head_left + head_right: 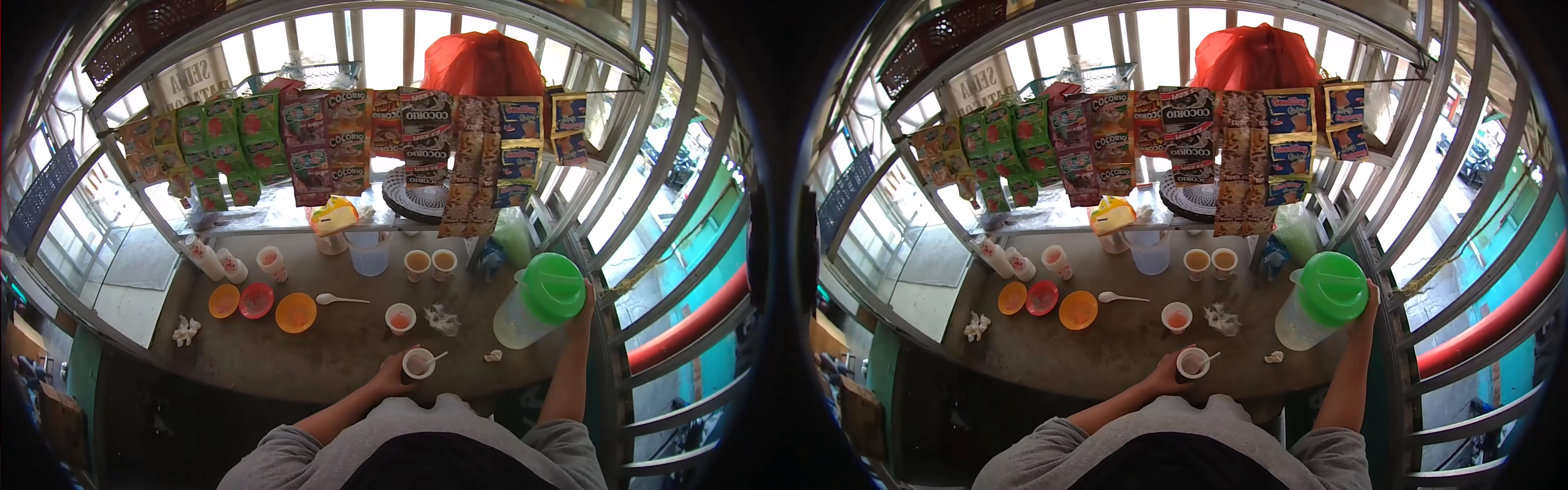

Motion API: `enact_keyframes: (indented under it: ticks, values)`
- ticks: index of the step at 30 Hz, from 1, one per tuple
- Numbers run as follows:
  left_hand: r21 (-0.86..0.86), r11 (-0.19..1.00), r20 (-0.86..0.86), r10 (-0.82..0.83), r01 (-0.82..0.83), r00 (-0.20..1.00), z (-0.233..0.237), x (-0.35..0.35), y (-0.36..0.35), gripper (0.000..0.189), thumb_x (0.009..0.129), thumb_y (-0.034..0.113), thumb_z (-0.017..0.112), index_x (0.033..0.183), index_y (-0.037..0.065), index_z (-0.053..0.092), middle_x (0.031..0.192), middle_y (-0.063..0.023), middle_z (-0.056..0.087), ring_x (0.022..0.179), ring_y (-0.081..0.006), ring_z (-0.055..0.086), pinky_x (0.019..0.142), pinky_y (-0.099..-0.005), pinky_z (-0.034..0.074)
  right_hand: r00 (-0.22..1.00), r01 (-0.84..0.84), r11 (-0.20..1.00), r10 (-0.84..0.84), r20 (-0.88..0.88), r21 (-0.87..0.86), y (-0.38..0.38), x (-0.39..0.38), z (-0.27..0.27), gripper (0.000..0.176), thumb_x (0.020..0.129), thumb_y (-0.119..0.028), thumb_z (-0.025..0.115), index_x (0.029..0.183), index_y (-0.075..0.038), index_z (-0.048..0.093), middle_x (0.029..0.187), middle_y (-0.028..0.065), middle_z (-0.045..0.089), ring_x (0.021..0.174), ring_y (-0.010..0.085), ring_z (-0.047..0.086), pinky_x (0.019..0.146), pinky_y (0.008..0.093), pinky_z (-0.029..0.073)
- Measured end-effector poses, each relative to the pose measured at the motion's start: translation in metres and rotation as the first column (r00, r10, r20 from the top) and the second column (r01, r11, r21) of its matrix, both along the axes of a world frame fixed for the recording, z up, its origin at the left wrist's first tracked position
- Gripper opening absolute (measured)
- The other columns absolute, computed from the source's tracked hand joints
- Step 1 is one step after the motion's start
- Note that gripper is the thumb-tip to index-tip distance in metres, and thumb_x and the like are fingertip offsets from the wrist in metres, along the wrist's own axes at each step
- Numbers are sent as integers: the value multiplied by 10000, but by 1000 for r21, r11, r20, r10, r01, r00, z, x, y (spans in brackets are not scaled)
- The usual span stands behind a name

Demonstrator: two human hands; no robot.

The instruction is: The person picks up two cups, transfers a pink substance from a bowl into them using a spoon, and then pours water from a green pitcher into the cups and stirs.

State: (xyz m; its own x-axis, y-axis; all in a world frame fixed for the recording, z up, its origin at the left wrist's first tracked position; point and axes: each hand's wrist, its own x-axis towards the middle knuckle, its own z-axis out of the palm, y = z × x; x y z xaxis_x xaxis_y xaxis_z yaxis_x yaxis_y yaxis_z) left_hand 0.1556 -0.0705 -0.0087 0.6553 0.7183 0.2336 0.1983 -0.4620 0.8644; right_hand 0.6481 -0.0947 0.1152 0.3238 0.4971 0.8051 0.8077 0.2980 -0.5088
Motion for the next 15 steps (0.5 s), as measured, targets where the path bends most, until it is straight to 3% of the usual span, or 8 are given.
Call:
enact_keyframes:
  ticks: [1,2,6,8,12,15]
  values:
    - [1,1000,-2,-10,10,1000,3,1,-2,888,662,211,803,1463,40,457,1335,-196,612,1239,-364,592,1043,-451,460,867,-194,981,183,-463,26,-1,5,-2,272,1010,-314,550,1127,-77,615,1006,56,646,945,181,668,853,330,552]
    - [-29,1000,-15,5,-5,1000,6,0,-5,843,672,200,795,1439,40,485,1320,-195,621,1240,-362,592,1041,-448,461,502,-347,927,314,-806,145,-2,7,-5,241,1000,-297,557,1080,-83,630,971,48,647,923,174,672,840,325,552]
    - [-40,997,43,68,-66,997,-1,0,-6,690,680,181,786,1328,51,588,1229,-194,666,1176,-380,622,1001,-440,489,420,-253,931,352,-837,265,-17,-13,-3,236,1023,-256,571,1160,-64,580,1039,48,604,969,146,628,855,295,528]
    - [-11,988,35,156,-155,987,3,1,-14,620,709,176,786,1289,49,607,1201,-188,672,1146,-373,630,983,-437,492,277,-334,910,345,-897,246,-18,-10,0,286,1002,-335,546,1102,-83,638,997,51,656,919,178,676,810,332,558]
    - [-32,942,-5,335,-335,942,11,3,-23,524,778,205,805,1245,50,624,1117,-168,683,1049,-344,644,924,-425,501,375,-352,928,257,-891,120,-15,-38,11,319,1008,-357,538,1129,-81,640,1024,56,668,928,177,680,803,331,561]
    - [-41,931,-12,363,-363,932,5,4,-26,538,788,235,822,1255,57,622,1117,-152,679,1028,-323,645,911,-417,504,240,-471,876,244,-940,107,-8,-73,44,368,1010,-382,529,1153,-66,651,1041,68,678,912,182,687,770,314,565]
